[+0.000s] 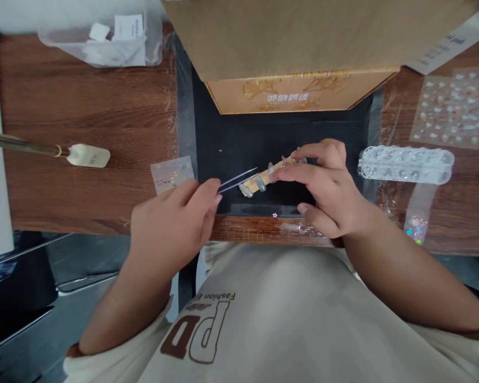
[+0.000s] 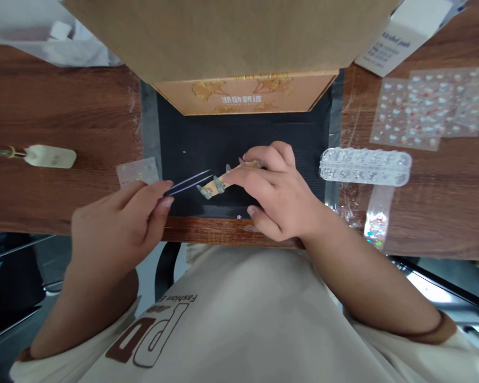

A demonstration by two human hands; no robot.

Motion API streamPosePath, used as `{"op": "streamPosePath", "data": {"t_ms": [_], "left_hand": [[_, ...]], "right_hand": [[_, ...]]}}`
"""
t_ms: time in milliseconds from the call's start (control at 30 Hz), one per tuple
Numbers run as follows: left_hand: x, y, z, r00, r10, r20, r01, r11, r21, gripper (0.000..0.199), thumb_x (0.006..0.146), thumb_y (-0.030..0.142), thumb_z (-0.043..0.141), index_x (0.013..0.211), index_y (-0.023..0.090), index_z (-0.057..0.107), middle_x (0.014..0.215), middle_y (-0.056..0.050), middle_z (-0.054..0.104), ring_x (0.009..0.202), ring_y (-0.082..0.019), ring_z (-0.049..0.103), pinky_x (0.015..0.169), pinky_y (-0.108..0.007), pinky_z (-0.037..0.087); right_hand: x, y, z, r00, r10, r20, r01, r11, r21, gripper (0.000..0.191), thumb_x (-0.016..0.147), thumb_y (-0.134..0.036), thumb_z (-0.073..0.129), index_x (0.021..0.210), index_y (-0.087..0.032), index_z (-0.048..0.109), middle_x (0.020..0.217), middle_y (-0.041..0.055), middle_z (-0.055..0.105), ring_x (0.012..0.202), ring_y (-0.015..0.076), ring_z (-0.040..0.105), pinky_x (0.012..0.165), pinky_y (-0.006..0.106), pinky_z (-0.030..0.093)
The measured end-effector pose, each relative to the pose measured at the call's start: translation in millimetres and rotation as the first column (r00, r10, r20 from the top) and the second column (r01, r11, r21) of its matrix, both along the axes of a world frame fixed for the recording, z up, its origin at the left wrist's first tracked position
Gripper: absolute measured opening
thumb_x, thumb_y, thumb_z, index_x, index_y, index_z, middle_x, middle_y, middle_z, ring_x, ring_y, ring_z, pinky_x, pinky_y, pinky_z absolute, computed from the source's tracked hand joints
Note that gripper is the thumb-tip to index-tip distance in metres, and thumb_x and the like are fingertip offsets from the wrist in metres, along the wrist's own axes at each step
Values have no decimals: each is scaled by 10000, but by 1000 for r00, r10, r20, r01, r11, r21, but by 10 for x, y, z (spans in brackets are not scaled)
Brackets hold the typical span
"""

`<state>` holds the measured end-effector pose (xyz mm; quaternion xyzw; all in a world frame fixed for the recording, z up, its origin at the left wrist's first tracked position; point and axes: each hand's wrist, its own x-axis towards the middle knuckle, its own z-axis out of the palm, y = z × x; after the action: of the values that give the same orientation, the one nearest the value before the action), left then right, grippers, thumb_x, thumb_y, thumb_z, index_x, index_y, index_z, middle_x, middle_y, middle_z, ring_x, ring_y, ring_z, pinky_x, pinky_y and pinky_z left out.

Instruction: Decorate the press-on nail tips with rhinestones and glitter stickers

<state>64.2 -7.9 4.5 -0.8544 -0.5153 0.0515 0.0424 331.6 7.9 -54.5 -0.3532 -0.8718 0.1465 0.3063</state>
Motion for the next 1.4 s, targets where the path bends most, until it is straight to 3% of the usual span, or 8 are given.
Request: {"op": "streamPosePath", "data": {"t_ms": [167,400,667,900,1267,1400], "left_hand": [[-148,20,21,987,94,129,-99,995,34,272,1009,334,417,1169,235,613,908,-26,713,765,-206,669,589,-325,377],[-231,92,-92,959,136,249,-138,990,-6,290,1003,341,429,1202,227,607,1059,-54,736,901,-230,699,663,-330,444],[-170,169,-266,904,151,400,-129,988,-82,330,1021,383,384,1207,239,615,1119,-58,731,1020,-244,691,786,-355,504],[-173,216,-372,909,122,398,-107,992,-60,312,1015,377,395,1209,259,608,1113,-49,735,1000,-234,696,779,-343,515],[-168,257,-408,898,143,416,-120,990,-80,304,1018,378,394,1227,293,597,1148,-30,735,1041,-237,696,785,-363,518],[-179,258,-412,896,148,419,-123,989,-85,302,1018,379,397,1224,294,600,1157,-29,734,1053,-237,697,803,-368,521]], "right_hand": [[5,-6,-4,1000,-2,4,1,1000,18,410,820,-279,434,1222,-239,509,1108,31,699,1102,282,579,890,465,377],[45,-8,-43,987,-15,-162,22,999,39,420,859,-344,458,1264,-263,529,1121,50,727,1073,323,590,875,533,407],[-13,-10,-7,1000,6,-8,-6,1000,6,372,881,-329,421,1223,-261,551,1124,18,726,1100,303,583,891,516,374],[-18,-11,5,1000,0,29,-1,1000,30,363,843,-285,427,1187,-234,531,1129,25,730,1106,297,569,886,492,360],[-12,-16,15,999,-4,54,-1,996,84,316,884,-292,409,1153,-226,562,1099,19,746,1102,289,559,873,498,380],[8,-20,-1,1000,-17,-5,18,996,87,337,898,-322,405,1184,-240,562,1092,23,748,1083,301,570,871,511,383]]}}
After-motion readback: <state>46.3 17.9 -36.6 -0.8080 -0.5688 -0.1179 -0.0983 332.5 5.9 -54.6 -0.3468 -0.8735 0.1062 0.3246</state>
